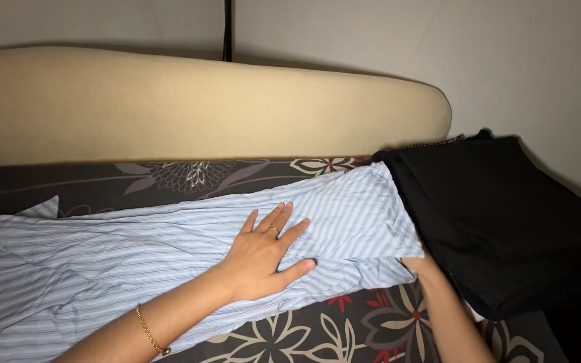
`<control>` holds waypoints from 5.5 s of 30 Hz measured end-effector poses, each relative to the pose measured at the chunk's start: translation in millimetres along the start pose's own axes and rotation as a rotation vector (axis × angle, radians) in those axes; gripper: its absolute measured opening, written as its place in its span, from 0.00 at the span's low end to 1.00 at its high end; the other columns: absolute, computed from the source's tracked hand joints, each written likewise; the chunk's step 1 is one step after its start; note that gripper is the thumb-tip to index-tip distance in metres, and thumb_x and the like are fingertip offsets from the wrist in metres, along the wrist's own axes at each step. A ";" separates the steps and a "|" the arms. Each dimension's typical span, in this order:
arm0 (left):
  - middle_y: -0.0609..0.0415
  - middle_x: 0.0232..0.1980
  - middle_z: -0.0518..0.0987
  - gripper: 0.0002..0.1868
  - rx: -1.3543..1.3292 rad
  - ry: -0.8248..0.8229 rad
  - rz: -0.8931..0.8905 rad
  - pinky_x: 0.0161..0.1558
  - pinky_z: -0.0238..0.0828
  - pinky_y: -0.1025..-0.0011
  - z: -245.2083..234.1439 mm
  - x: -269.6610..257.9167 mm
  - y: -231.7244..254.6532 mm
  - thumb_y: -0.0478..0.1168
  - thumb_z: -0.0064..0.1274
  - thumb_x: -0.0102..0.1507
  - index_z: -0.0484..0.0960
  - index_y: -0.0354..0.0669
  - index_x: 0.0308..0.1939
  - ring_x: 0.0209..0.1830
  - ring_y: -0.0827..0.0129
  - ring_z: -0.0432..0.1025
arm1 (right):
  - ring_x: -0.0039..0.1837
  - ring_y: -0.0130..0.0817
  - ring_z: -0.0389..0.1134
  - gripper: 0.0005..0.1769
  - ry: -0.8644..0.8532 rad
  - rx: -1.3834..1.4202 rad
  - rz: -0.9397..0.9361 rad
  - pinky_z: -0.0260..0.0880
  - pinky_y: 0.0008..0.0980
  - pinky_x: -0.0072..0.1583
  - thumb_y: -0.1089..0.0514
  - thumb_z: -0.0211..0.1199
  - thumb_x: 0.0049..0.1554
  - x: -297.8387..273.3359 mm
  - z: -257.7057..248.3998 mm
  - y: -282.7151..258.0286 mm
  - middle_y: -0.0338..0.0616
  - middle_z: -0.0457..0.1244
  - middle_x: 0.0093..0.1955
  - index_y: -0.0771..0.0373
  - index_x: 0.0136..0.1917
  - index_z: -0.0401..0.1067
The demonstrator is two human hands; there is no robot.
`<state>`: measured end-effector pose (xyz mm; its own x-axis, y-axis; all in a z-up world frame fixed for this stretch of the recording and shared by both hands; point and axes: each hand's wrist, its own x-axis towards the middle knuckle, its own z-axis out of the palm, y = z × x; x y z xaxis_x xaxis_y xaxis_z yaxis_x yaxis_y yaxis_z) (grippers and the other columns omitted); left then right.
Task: Folding various items of clothing such as shirts and jeans on a bed.
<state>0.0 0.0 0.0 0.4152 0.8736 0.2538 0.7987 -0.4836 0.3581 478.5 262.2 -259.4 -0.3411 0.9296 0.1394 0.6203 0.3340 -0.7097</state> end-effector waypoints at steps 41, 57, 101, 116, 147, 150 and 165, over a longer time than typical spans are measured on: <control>0.25 0.82 0.37 0.44 -0.658 0.345 -0.383 0.74 0.14 0.36 41.1 86.9 86.3 0.59 0.37 0.67 0.48 0.37 0.80 0.85 0.39 0.24 | 0.81 0.50 0.50 0.42 0.274 1.535 -0.054 0.47 0.48 0.81 0.31 0.38 0.64 -47.0 39.9 -331.5 0.53 0.50 0.81 0.61 0.80 0.52; 0.26 0.84 0.42 0.37 -2.375 0.737 -0.355 0.81 0.36 0.50 -73.6 45.0 37.1 0.51 0.40 0.75 0.51 0.26 0.79 0.62 0.54 0.54 | 0.77 0.47 0.55 0.36 -0.132 1.222 -0.351 0.57 0.45 0.76 0.55 0.47 0.63 -33.6 50.5 -530.3 0.55 0.52 0.79 0.66 0.82 0.49; 0.41 0.60 0.80 0.35 -1.164 0.704 -0.822 0.59 0.71 0.56 -153.0 -315.3 -200.0 0.44 0.59 0.54 0.73 0.36 0.65 0.57 0.53 0.76 | 0.83 0.52 0.43 0.32 -0.402 -0.190 -1.002 0.35 0.58 0.76 0.48 0.54 0.63 -5.8 199.1 -658.6 0.54 0.52 0.79 0.54 0.79 0.57; 0.44 0.25 0.81 0.35 0.711 0.428 -1.164 0.22 0.72 0.58 -132.2 -235.4 -93.0 0.69 0.51 0.61 0.84 0.36 0.31 0.22 0.54 0.78 | 0.65 0.53 0.59 0.29 -0.296 -0.278 -0.921 0.53 0.56 0.68 0.49 0.55 0.63 18.4 224.2 -644.8 0.55 0.60 0.60 0.52 0.77 0.59; 0.45 0.79 0.53 0.48 0.515 0.354 -0.810 0.71 0.39 0.42 -96.2 -246.0 -94.9 0.69 0.39 0.62 0.56 0.36 0.74 0.79 0.55 0.47 | 0.82 0.66 0.37 0.44 -0.339 -0.406 -0.886 0.28 0.64 0.75 0.38 0.49 0.64 -30.1 201.3 -600.7 0.75 0.41 0.80 0.69 0.80 0.46; 0.45 0.81 0.53 0.51 0.517 0.361 -0.808 0.69 0.39 0.42 -91.0 -244.2 -98.4 0.69 0.40 0.60 0.56 0.37 0.76 0.80 0.54 0.47 | 0.83 0.67 0.34 0.44 -0.313 -0.393 -0.964 0.26 0.66 0.74 0.38 0.51 0.64 -47.3 197.1 -586.7 0.73 0.38 0.81 0.67 0.81 0.46; 0.57 0.49 0.80 0.22 0.543 0.460 -0.529 0.44 0.72 0.61 -88.0 -241.5 -34.5 0.53 0.56 0.64 0.83 0.54 0.60 0.44 0.62 0.75 | 0.57 0.28 0.68 0.42 -0.553 0.655 0.272 0.70 0.33 0.52 0.50 0.66 0.53 -21.3 138.1 -528.6 0.47 0.66 0.62 0.59 0.77 0.56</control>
<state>-166.2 -199.0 5.4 -0.1899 0.8105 0.5541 0.9814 0.1720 0.0847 60.4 44.4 17.3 -0.6378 0.6991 -0.3232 0.2601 -0.1995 -0.9448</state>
